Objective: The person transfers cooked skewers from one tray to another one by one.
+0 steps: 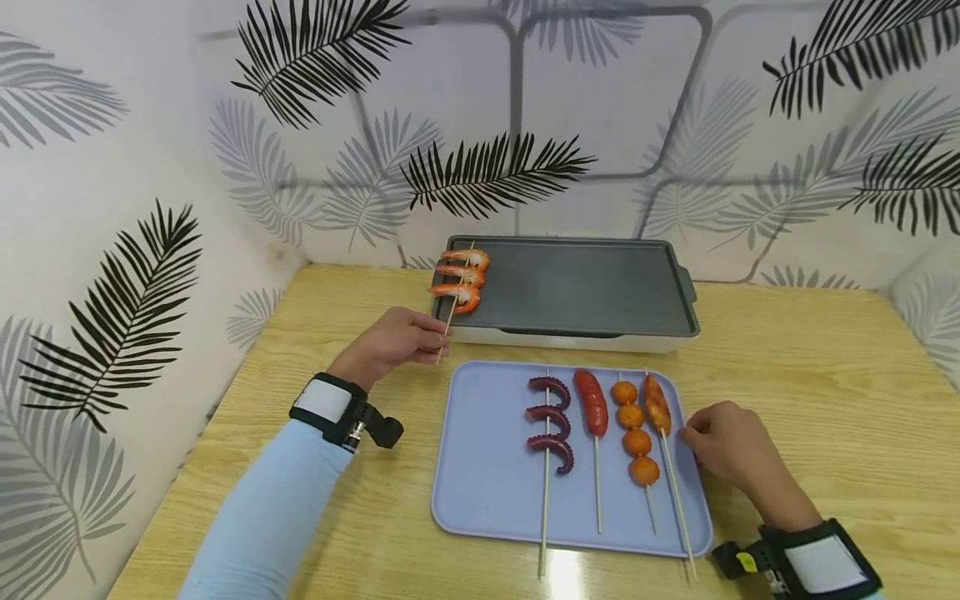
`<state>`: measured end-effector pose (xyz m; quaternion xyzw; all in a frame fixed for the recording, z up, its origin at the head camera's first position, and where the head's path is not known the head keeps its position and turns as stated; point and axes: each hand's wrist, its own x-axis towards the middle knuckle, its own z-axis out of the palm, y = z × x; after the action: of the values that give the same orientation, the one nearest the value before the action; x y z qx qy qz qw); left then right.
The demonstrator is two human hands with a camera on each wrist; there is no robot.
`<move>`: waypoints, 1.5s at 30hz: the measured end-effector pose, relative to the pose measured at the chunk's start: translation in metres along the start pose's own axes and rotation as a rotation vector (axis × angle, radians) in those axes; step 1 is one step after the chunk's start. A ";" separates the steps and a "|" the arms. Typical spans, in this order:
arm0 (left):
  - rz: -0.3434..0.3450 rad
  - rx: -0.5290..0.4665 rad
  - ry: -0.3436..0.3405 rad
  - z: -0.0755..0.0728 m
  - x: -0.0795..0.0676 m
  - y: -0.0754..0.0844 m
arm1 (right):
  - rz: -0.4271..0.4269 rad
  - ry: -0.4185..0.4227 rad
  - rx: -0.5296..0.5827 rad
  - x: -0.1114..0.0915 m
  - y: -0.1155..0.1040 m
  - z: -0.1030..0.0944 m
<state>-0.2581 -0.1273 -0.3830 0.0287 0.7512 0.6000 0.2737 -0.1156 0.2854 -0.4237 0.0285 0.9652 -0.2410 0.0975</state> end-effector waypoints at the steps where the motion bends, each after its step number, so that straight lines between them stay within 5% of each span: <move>1: 0.007 0.009 -0.001 0.002 -0.001 0.000 | -0.002 0.001 0.000 0.000 0.000 0.000; 24: 0.052 0.024 0.096 0.026 -0.019 -0.002 | -0.019 0.001 0.000 0.001 0.003 0.001; 45: 0.098 -0.070 -0.011 0.087 -0.105 -0.012 | -0.001 -0.007 -0.001 0.002 0.001 0.001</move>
<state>-0.1268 -0.0930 -0.3654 0.0593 0.7259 0.6385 0.2488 -0.1174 0.2859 -0.4253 0.0270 0.9650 -0.2407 0.1009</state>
